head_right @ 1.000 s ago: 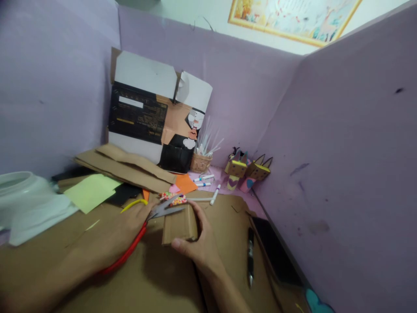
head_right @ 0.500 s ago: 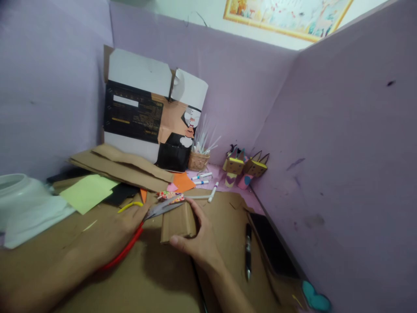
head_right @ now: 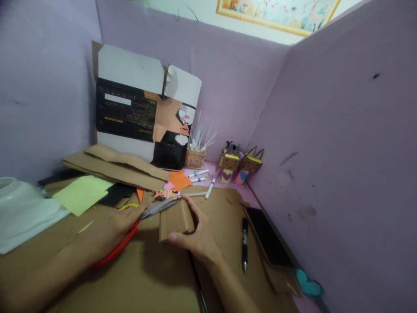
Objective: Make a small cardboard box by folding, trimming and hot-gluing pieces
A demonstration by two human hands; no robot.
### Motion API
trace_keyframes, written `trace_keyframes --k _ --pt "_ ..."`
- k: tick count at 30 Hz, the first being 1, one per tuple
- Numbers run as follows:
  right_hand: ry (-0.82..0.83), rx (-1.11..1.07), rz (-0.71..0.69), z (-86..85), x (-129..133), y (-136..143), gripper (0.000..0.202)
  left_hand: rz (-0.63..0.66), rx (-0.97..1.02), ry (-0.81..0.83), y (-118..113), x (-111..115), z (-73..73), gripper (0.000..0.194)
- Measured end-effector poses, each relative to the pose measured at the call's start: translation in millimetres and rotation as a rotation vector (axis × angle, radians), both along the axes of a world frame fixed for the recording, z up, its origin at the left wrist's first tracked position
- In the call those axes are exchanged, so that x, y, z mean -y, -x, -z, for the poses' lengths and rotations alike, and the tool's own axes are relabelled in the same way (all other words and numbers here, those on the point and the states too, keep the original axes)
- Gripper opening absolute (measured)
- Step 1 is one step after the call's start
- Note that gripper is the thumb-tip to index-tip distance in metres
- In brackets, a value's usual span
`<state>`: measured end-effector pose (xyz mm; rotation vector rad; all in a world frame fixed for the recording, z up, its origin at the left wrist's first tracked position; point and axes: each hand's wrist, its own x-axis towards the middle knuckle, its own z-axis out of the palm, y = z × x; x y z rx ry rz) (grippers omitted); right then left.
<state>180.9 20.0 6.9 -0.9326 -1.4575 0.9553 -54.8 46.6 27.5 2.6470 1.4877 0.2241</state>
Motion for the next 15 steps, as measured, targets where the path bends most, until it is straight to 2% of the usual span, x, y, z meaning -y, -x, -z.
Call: trace_keyframes --k 5,10,15 --pt "0.002 -0.021 -0.007 1.5 -0.8 0.3 0.08 -0.003 0.024 0.006 4.9 -1.9 7.0 0.049" --pt "0.004 -0.019 -0.004 0.3 -2.1 -1.1 0.081 0.001 0.03 0.023 5.7 -0.3 3.8 0.049" --pt "-0.056 0.125 -0.025 -3.1 2.3 6.0 0.082 0.054 0.079 0.016 1.7 0.8 6.1 0.048"
